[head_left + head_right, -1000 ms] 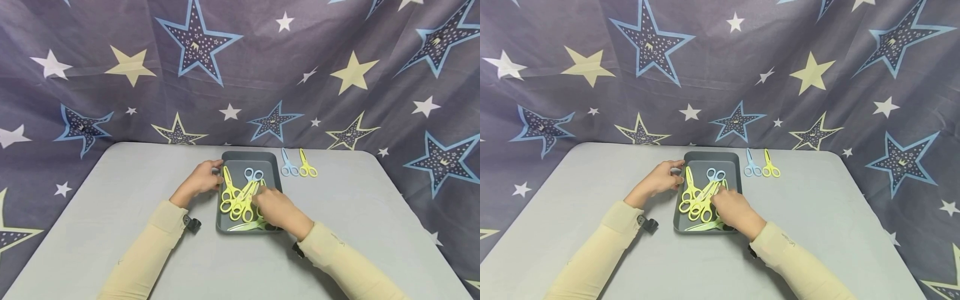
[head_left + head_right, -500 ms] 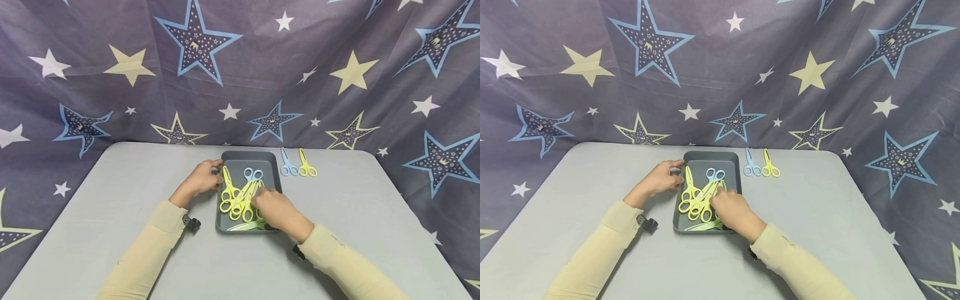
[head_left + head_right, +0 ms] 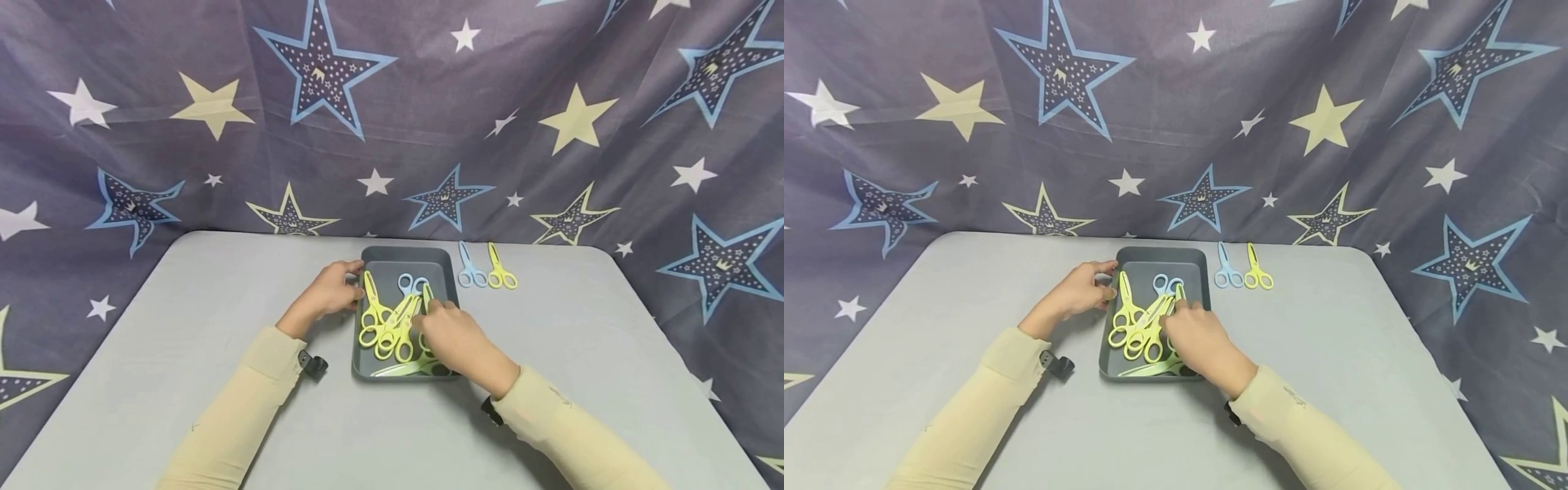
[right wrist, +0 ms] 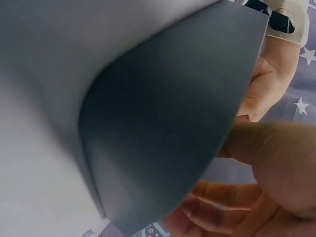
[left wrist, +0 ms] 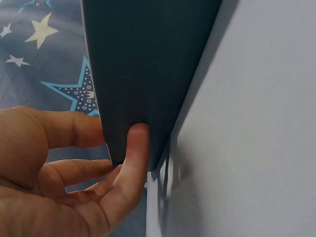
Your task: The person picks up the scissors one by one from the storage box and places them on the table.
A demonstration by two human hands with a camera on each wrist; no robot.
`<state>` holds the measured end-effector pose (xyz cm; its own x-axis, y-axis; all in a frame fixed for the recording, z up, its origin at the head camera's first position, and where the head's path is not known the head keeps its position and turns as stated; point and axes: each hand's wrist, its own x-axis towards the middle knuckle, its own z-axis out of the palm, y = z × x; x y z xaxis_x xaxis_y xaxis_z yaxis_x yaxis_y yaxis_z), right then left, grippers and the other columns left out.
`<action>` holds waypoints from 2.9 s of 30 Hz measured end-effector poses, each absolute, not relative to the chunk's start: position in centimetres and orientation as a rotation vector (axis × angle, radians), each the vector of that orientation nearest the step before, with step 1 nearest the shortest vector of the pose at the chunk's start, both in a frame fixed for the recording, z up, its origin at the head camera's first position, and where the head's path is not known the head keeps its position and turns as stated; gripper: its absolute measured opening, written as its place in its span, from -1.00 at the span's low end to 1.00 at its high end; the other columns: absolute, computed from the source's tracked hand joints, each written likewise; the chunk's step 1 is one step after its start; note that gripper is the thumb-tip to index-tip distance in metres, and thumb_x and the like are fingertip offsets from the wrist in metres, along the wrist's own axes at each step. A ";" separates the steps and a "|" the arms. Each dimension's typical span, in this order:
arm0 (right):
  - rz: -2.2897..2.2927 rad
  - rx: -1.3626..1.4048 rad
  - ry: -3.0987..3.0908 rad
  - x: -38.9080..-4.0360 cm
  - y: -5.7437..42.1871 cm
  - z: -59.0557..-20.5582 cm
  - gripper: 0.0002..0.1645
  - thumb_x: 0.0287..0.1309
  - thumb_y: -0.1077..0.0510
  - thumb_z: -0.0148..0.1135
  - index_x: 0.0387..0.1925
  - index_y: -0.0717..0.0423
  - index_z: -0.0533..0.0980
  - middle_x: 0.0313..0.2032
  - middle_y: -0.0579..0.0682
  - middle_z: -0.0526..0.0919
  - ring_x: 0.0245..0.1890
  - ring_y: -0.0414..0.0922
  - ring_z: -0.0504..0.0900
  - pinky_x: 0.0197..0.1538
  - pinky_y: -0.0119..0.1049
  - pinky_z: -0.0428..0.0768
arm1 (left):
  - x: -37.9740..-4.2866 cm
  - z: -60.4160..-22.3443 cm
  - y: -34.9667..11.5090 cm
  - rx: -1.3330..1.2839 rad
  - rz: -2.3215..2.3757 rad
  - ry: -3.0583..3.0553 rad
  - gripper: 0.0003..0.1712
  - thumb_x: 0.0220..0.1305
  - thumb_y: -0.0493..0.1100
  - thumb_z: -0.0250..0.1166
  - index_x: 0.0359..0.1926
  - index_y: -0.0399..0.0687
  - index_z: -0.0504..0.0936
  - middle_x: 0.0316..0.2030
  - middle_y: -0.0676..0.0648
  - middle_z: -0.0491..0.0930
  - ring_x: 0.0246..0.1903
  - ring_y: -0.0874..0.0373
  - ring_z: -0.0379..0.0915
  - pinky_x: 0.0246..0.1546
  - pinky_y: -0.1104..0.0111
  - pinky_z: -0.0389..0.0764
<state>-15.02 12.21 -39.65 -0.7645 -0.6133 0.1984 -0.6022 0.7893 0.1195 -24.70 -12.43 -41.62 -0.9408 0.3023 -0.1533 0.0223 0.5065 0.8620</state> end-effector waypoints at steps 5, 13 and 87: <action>-0.077 0.941 -2.672 -15.4 12.6 -39.6 -0.81 0.12 0.39 0.34 -0.35 0.05 0.71 -0.45 0.09 0.55 -0.52 -0.02 0.47 -0.61 -0.22 0.64 | -24.7 -41.7 -12.4 0.275 1.407 2.461 -0.12 0.24 -0.43 0.23 0.56 -0.31 0.14 0.36 -0.35 0.38 -0.34 0.04 0.71 -0.30 0.31 0.81; -0.049 0.861 -2.556 -16.8 14.1 -39.3 -0.87 -0.02 0.34 0.41 -0.45 0.07 0.64 -0.46 0.09 0.55 -0.53 0.02 0.49 -0.63 -0.20 0.63 | -24.8 -41.6 -12.3 0.287 1.401 2.461 -0.13 0.24 -0.42 0.23 0.56 -0.32 0.14 0.36 -0.35 0.39 -0.34 0.04 0.71 -0.30 0.31 0.81; 0.221 0.599 -3.051 -28.0 33.3 -41.9 -0.75 0.19 0.38 0.25 -0.13 0.18 0.72 -0.19 0.17 0.68 -0.12 0.15 0.63 0.02 0.14 0.66 | -24.5 -41.7 -12.5 0.276 1.409 2.483 -0.14 0.22 -0.42 0.25 0.54 -0.33 0.19 0.33 -0.38 0.39 -0.35 0.02 0.71 -0.32 0.32 0.81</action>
